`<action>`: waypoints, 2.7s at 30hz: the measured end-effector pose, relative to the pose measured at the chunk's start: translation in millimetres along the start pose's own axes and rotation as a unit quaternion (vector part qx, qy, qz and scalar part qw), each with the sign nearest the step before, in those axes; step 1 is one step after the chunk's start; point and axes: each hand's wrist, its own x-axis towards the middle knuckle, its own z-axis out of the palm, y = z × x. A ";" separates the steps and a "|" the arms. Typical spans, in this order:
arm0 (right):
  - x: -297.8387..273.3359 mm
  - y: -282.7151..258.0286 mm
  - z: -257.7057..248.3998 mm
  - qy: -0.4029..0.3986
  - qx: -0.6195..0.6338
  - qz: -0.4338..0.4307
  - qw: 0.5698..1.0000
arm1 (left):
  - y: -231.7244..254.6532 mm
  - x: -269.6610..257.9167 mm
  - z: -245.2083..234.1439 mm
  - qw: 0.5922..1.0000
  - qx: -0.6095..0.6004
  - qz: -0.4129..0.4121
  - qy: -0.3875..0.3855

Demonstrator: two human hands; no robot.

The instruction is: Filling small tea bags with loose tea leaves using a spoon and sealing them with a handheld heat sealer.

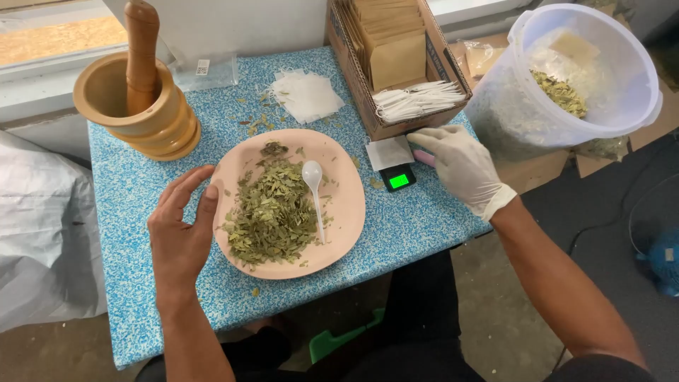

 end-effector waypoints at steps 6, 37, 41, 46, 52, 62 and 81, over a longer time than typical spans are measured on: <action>4.3 -8.6 36.0 0.055 -0.047 -0.090 0.993 | 5.0 -0.4 -0.1 1.000 -0.008 0.003 -0.004; 10.9 -76.8 -28.7 0.129 0.015 -0.094 0.987 | 4.2 -2.4 -6.2 1.000 0.008 0.000 0.012; 6.4 -91.0 7.8 0.159 -0.174 -0.135 0.962 | 2.1 -3.0 -7.4 1.000 0.005 0.004 0.017; 14.3 -79.6 48.3 0.132 -0.213 -0.101 0.963 | 1.7 -4.4 -10.2 1.000 0.000 0.001 0.018; 20.1 -100.8 -9.7 0.222 -0.114 -0.114 0.962 | 2.5 -0.8 -2.2 1.000 0.004 -0.001 0.013; 13.9 -184.2 -30.0 -0.021 0.599 0.047 0.799 | 38.2 -29.0 71.9 0.993 -0.087 0.071 -0.029; 3.0 -176.8 -14.3 0.091 0.067 -0.219 0.969 | 9.3 -16.1 31.2 0.987 -0.126 -0.081 -0.052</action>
